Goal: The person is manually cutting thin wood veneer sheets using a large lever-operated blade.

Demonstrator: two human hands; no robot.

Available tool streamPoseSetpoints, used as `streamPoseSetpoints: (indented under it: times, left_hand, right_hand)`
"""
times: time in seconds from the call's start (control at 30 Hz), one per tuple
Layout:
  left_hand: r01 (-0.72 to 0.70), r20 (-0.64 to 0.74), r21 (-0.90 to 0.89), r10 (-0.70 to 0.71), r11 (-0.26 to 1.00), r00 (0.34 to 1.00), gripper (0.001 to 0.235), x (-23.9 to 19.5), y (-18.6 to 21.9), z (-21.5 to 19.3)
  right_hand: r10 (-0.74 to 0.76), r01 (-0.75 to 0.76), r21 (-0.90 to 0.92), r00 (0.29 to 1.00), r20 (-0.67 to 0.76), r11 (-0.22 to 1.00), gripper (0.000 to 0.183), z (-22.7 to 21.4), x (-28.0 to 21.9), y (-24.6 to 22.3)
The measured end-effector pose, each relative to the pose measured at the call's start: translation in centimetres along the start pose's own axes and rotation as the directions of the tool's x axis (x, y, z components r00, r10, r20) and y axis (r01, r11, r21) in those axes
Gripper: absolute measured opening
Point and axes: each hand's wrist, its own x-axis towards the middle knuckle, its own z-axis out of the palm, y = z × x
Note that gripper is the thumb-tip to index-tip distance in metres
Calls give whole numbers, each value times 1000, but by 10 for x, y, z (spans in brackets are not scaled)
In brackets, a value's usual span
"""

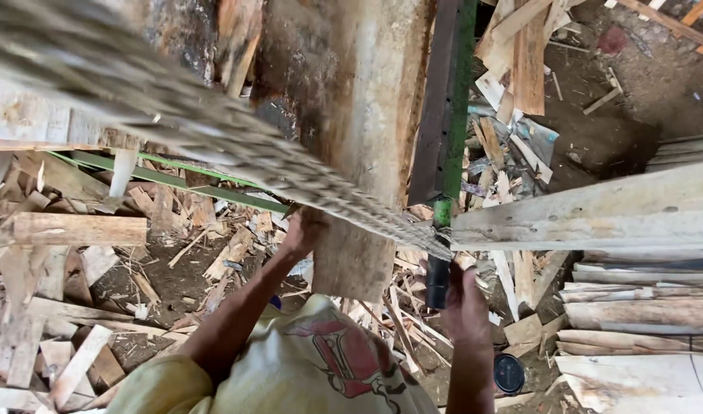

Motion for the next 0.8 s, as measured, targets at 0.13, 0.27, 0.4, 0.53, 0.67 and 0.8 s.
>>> streamPoseSetpoints:
  times: [0.13,0.27,0.4,0.53,0.67,0.8]
  left_hand:
    - [-122,-110,-803,55,584,992,41,26,8,33]
    - [-430,-287,-398,336,810,897,46,6,81,48]
    - [-411,-200,-323,363,853,910,60,60,57,31]
    - [-374,-231,243,428,895,874,50,64,77,27]
    - [163,-258,557,-18,815,966,41,29,111,31]
    - [248,-274,679,-75,690,959,36,15,98,29]
  right_hand:
    - [-65,76,-88,990,123,993,84,14,-7,-20]
    - [-43,42,-337,999,5,940,87,30,-5,-14]
    - [-53,22,-469,997,-52,883,87,60,-12,-40]
    - [-64,6,-533,994,-90,846,87,68,-24,-59]
    - [-74,-53,-586,979,-190,809,88,86,-33,-73]
    - [-60,-115,-665,970,-235,738,85,88,-28,-64]
